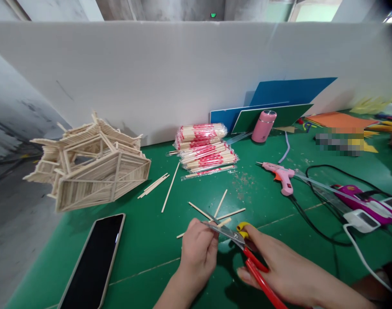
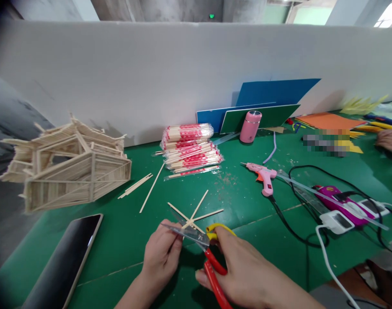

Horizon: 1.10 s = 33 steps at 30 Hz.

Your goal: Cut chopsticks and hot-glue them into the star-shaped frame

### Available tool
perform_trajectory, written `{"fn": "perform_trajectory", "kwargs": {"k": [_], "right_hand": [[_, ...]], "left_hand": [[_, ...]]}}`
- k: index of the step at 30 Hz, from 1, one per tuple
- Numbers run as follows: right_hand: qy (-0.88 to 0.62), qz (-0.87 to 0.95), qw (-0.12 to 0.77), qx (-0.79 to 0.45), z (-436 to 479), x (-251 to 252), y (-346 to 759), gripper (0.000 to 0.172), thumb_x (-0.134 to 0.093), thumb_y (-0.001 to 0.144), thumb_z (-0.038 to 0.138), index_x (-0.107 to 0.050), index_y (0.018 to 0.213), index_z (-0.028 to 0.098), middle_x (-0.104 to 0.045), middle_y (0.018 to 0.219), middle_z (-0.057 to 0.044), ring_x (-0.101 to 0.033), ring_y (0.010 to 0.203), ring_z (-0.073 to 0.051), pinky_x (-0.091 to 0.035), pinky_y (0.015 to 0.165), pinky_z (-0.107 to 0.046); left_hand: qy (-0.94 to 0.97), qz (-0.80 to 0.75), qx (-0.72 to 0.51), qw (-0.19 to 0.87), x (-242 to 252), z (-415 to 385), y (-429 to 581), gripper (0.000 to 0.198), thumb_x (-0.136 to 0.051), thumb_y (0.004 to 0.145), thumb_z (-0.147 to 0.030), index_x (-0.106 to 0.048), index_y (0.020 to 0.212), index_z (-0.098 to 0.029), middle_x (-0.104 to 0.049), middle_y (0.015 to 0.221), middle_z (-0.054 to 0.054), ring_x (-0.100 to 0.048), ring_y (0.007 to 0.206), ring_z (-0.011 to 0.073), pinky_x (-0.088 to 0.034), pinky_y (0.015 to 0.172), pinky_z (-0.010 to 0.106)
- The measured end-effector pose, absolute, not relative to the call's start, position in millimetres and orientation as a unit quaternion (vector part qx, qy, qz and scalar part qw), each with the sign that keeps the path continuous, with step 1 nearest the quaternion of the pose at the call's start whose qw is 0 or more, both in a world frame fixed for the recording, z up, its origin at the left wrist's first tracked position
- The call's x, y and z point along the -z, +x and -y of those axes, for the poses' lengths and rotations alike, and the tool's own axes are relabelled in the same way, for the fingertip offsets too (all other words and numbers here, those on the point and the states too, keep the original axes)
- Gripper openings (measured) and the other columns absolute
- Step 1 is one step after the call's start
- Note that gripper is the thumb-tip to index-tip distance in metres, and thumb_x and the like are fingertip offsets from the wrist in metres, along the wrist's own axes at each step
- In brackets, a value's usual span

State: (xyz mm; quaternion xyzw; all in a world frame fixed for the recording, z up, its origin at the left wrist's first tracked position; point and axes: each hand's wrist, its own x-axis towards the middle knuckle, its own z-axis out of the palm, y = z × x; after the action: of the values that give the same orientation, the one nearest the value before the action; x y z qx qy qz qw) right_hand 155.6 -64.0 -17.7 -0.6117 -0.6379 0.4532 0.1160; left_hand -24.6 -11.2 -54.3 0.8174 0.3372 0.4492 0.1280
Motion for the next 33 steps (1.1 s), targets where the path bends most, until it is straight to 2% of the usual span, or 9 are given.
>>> {"fn": "perform_trajectory", "kwargs": {"k": [7,14,16,21,24,28,31,33], "right_hand": [[-0.628,0.627,0.109,-0.448,67,13,149,0.024,-0.055,0.069,0.039,-0.044,0.083,0.022,-0.058,0.077,0.001,-0.050,0.063,-0.013,-0.034,0.054,-0.023],[-0.621,0.634,0.114,-0.446,67,17,147,0.009,-0.049,0.069,0.021,-0.044,0.076,0.020,-0.056,0.067,0.002,-0.046,0.055,-0.011,-0.030,0.047,-0.021],[-0.623,0.630,0.127,-0.446,67,19,146,0.012,-0.051,0.069,0.024,-0.044,0.078,0.020,-0.056,0.068,0.002,-0.047,0.057,-0.011,-0.032,0.049,-0.021],[-0.620,0.626,0.165,-0.443,67,20,143,0.032,-0.057,0.068,0.036,-0.044,0.094,0.021,-0.058,0.080,0.000,-0.051,0.066,-0.013,-0.038,0.059,-0.022],[-0.628,0.620,0.166,-0.439,66,21,140,0.029,-0.057,0.069,0.035,-0.044,0.091,0.021,-0.059,0.083,-0.001,-0.053,0.069,-0.014,-0.038,0.061,-0.023],[-0.635,0.624,0.152,-0.429,65,27,140,0.017,-0.053,0.070,0.028,-0.043,0.081,0.020,-0.059,0.078,0.000,-0.053,0.066,-0.014,-0.036,0.056,-0.022],[-0.638,0.638,0.164,-0.400,64,31,145,0.014,-0.052,0.071,0.025,-0.042,0.080,0.021,-0.059,0.078,-0.001,-0.053,0.067,-0.015,-0.035,0.056,-0.022],[-0.638,0.644,0.168,-0.386,62,31,149,0.015,-0.052,0.071,0.026,-0.043,0.082,0.021,-0.059,0.080,-0.001,-0.054,0.070,-0.015,-0.035,0.057,-0.023]], "left_hand": [[0.820,-0.344,-0.453,0.071,55,15,-24,0.021,-0.041,0.075,-0.003,-0.048,0.060,-0.017,-0.050,0.054,0.001,-0.042,0.053,0.0120,-0.035,0.050,0.024],[0.825,-0.346,-0.445,0.048,55,16,-23,0.020,-0.041,0.075,-0.003,-0.049,0.063,-0.017,-0.052,0.056,0.001,-0.046,0.054,0.0115,-0.037,0.054,0.026],[0.824,-0.348,-0.445,0.040,57,16,-22,0.020,-0.042,0.075,-0.003,-0.049,0.061,-0.017,-0.052,0.055,0.001,-0.046,0.054,0.0117,-0.036,0.053,0.026],[0.813,-0.366,-0.453,0.015,63,16,-22,0.019,-0.044,0.074,-0.001,-0.052,0.064,-0.016,-0.053,0.055,0.001,-0.044,0.053,0.0118,-0.037,0.054,0.027],[0.805,-0.376,-0.458,0.017,64,17,-22,0.018,-0.045,0.074,-0.002,-0.054,0.067,-0.016,-0.053,0.055,0.002,-0.044,0.053,0.0123,-0.038,0.054,0.027],[0.792,-0.389,-0.468,0.050,63,18,-21,0.020,-0.045,0.075,-0.004,-0.053,0.061,-0.016,-0.050,0.053,0.000,-0.044,0.052,0.0118,-0.039,0.055,0.026],[0.787,-0.390,-0.468,0.096,60,15,-21,0.021,-0.042,0.078,-0.008,-0.054,0.062,-0.016,-0.054,0.057,0.001,-0.049,0.055,0.0114,-0.042,0.055,0.024],[0.773,-0.388,-0.450,0.222,56,11,-23,0.021,-0.042,0.081,-0.016,-0.055,0.065,-0.016,-0.057,0.060,0.002,-0.051,0.055,0.0110,-0.042,0.052,0.022]]}}
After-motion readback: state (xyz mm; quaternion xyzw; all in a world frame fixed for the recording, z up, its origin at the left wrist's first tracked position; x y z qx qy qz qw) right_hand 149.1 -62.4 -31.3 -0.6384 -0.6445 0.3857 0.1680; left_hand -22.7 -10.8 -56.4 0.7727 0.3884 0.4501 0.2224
